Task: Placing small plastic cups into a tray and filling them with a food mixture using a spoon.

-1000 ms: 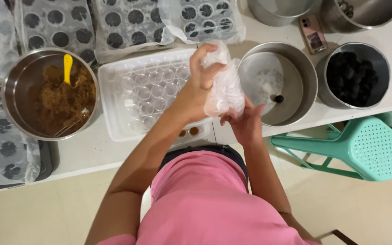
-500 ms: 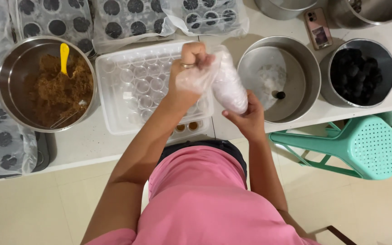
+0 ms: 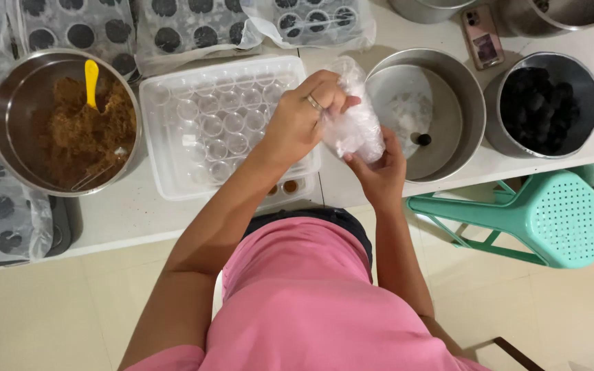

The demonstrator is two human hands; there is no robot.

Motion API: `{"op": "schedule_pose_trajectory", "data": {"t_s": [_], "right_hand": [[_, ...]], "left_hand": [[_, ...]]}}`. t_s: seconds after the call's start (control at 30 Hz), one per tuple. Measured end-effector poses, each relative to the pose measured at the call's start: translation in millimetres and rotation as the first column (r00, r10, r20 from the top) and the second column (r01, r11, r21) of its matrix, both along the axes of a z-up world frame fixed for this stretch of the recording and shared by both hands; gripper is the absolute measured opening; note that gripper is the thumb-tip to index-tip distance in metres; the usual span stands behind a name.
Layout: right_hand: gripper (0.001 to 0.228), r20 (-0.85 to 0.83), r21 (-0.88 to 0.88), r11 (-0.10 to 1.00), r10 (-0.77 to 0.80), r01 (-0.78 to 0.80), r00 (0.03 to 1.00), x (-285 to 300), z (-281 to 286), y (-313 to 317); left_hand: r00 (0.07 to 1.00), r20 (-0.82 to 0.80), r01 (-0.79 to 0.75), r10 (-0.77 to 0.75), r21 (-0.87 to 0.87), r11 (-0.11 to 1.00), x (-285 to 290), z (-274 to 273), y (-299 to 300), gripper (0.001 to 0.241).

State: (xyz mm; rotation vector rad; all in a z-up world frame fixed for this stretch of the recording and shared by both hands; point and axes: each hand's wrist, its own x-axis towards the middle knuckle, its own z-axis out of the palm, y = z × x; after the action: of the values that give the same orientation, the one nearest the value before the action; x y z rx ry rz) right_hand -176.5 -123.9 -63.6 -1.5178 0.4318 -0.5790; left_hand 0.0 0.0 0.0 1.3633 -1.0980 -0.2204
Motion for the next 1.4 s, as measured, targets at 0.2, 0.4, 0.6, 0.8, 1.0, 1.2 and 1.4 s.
{"op": "schedule_pose_trajectory", "data": {"t_s": [0.2,0.4,0.6,0.8,1.0,1.2,1.4], "right_hand": [[0.064,0.011,-0.113,0.993,-0.012,0.014,1.0,-15.3,-14.9,3.9],[0.068,-0.065,-0.123,0.988,-0.099,0.09,0.993,-4.3,-23.5,18.7],[0.065,-0.003,-0.114,0.993,-0.041,0.041,0.999,2.2,11.4,31.3],[0.059,-0.125,-0.034,0.998,-0.064,0.061,0.99,-6.6,18.5,33.9],[0.06,-0.137,-0.022,1.0,-0.007,0.004,0.991,-20.9,5.1,31.2],[0.064,-0.087,0.076,0.996,0.048,-0.041,0.995,-21.6,9.2,26.1],[0.063,-0.074,0.094,0.992,0.087,-0.08,0.993,-19.3,21.8,26.2]], "left_hand": [[0.978,-0.126,-0.126,0.169,0.293,0.948,5.0,32.4,5.4,0.041],[0.989,0.137,-0.074,0.061,0.092,0.993,-22.9,14.0,-10.8,0.091],[0.966,0.107,-0.232,0.237,-0.059,0.971,-17.7,-6.5,-23.4,0.06],[0.939,-0.054,-0.343,0.338,-0.167,0.925,-5.5,-20.4,-28.8,0.054],[0.948,-0.247,-0.255,0.2,-0.217,0.942,-6.1,-15.9,-18.8,0.054],[0.922,-0.354,-0.249,0.157,-0.229,0.941,-8.9,-30.7,-24.6,0.053],[0.883,-0.467,-0.209,0.036,-0.326,0.922,3.5,-51.9,-26.1,0.055]]}}
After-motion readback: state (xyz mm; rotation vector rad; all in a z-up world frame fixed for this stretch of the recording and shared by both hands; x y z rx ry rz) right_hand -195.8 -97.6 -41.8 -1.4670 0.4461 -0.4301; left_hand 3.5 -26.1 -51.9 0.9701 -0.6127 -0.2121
